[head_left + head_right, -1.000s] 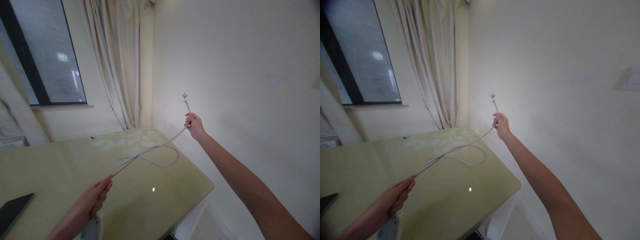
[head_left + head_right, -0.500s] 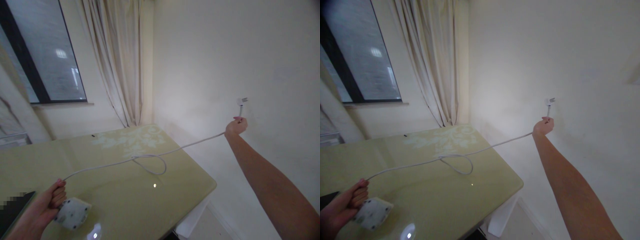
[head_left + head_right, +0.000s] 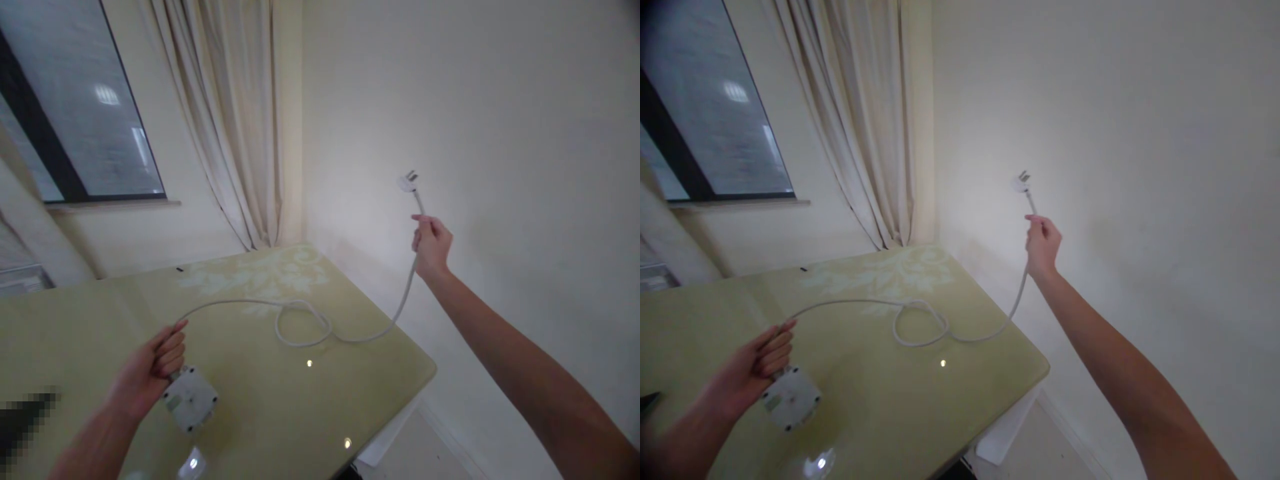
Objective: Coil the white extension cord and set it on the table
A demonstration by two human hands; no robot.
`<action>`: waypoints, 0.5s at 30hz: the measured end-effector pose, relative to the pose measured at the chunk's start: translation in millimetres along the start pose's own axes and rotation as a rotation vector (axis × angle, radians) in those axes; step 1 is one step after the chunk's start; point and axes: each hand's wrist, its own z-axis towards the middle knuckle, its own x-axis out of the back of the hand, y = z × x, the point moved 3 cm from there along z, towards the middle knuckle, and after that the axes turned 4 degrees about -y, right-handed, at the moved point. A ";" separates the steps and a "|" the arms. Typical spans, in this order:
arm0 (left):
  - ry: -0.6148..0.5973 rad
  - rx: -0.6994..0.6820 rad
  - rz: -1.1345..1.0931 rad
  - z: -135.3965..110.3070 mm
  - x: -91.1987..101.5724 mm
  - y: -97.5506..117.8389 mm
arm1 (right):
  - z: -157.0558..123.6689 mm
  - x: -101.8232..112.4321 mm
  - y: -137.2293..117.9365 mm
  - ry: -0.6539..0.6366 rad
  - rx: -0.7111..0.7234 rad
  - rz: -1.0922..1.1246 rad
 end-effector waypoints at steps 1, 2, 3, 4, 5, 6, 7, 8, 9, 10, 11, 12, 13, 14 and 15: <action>-0.048 -0.009 0.024 -5.0 -16.7 -11.4 | -21.0 -20.5 -10.2 -0.146 -0.067 0.102; -0.102 -0.010 0.047 -9.9 -32.2 -23.3 | -44.4 -39.2 -21.1 -0.266 -0.118 0.173; -0.160 -0.025 0.062 -14.4 -45.9 -34.4 | -69.6 -56.9 -31.1 -0.406 -0.168 0.216; -0.207 -0.041 0.073 -18.1 -56.8 -44.6 | -95.9 -73.4 -39.5 -0.558 -0.213 0.228; -0.248 -0.058 0.080 -20.7 -65.1 -53.7 | -122.3 -87.8 -45.7 -0.698 -0.247 0.216; -0.276 -0.075 0.083 -22.1 -70.5 -61.4 | -147.6 -100.0 -49.6 -0.804 -0.252 0.193; -0.286 -0.093 0.083 -22.3 -73.0 -67.6 | -172.0 -111.2 -50.8 -0.917 -0.249 0.160; -0.279 -0.114 0.085 -21.4 -73.0 -72.3 | -194.1 -120.6 -49.3 -0.992 -0.240 0.115; -0.259 -0.139 0.087 -19.7 -71.0 -75.7 | -214.0 -129.2 -45.2 -1.054 -0.231 0.063; -0.232 -0.165 0.094 -17.6 -67.6 -77.9 | -230.9 -136.8 -39.1 -1.076 -0.220 0.011; -0.203 -0.199 0.105 -15.4 -63.4 -79.1 | -245.0 -144.0 -31.4 -1.076 -0.213 -0.031; -0.169 -0.243 0.122 -13.5 -58.9 -79.4 | -256.4 -150.8 -22.6 -1.047 -0.214 -0.061; -0.137 -0.290 0.141 -12.3 -54.8 -79.2 | -265.9 -157.9 -12.9 -1.016 -0.230 -0.080; -0.107 -0.338 0.164 -11.7 -51.5 -78.9 | -273.8 -165.2 -3.0 -0.979 -0.254 -0.091; -0.077 -0.384 0.186 -12.0 -49.0 -78.7 | -280.6 -173.0 6.6 -0.945 -0.284 -0.088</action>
